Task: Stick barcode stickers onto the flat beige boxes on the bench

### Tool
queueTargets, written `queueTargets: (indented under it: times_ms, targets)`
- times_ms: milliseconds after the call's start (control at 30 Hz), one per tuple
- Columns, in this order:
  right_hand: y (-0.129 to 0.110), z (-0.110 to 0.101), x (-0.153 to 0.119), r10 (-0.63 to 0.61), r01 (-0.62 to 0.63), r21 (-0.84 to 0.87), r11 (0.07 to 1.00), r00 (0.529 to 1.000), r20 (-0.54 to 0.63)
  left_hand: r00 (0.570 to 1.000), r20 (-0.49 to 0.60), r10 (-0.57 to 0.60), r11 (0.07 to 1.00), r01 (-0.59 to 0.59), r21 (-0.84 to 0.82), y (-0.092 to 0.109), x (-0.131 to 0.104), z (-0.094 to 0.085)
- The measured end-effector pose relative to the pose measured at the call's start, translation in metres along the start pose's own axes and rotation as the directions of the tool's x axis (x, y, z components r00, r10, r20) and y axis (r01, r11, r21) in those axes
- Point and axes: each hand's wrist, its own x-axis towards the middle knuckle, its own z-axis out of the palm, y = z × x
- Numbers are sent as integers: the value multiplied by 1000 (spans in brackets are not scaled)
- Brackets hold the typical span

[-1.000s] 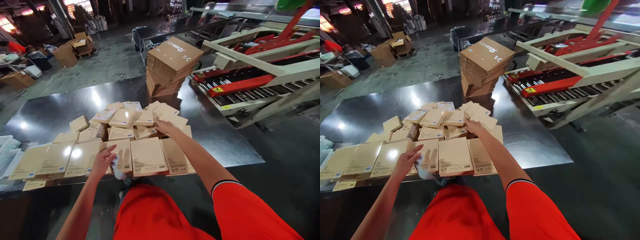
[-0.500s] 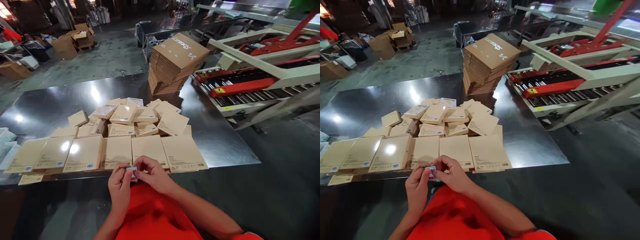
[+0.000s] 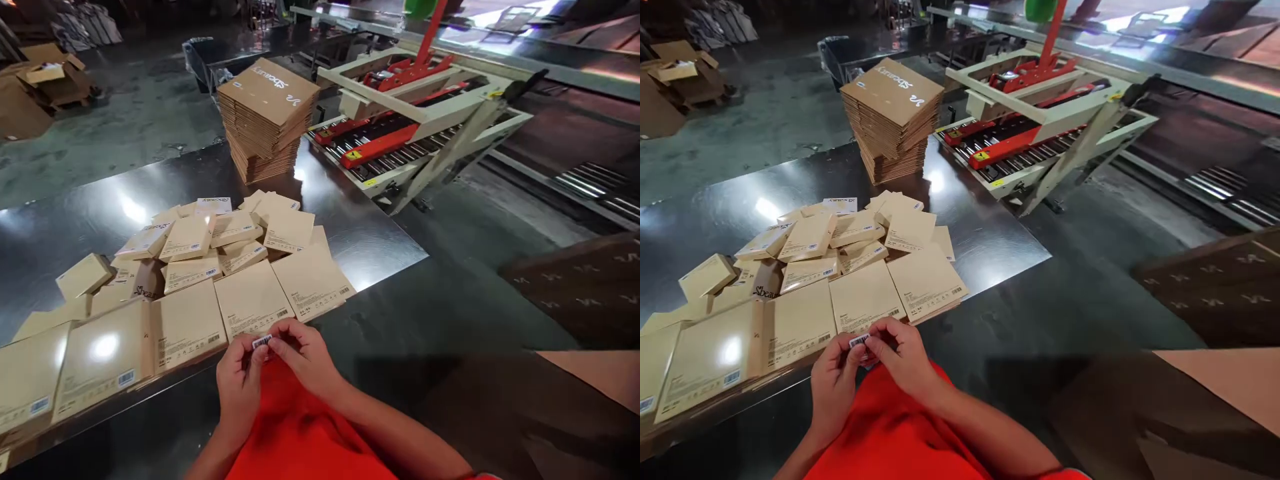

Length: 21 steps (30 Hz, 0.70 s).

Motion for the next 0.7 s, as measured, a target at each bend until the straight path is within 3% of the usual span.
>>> queueTargets:
  times_ms: [167, 300, 367, 433, 567, 700]
  targets:
    - [1, -19, -2, -72, 59, -100, 993, 988, -135, 993, 13, 114, 979, -114, 166, -5, 6, 15]
    - [3, -59, 6, -137, 103, -139, 985, 956, -259, 987, 78, 138, 969, -151, 197, -6, 6, 25]
    - [3, -79, 9, -109, 76, -133, 988, 960, -260, 981, 126, 144, 972, -165, 170, -5, 6, 29]
    - [3, -91, 8, -28, 9, -105, 994, 981, -190, 977, 147, 157, 974, -177, 139, -3, 5, 31]
    - [5, -78, 0, 79, -79, 9, 997, 997, 12, 971, 146, 187, 974, -203, 102, -1, 6, 35]
    - [8, -50, -6, 46, -45, 8, 999, 999, -26, 970, 154, 187, 970, -207, 126, -2, 7, 36]
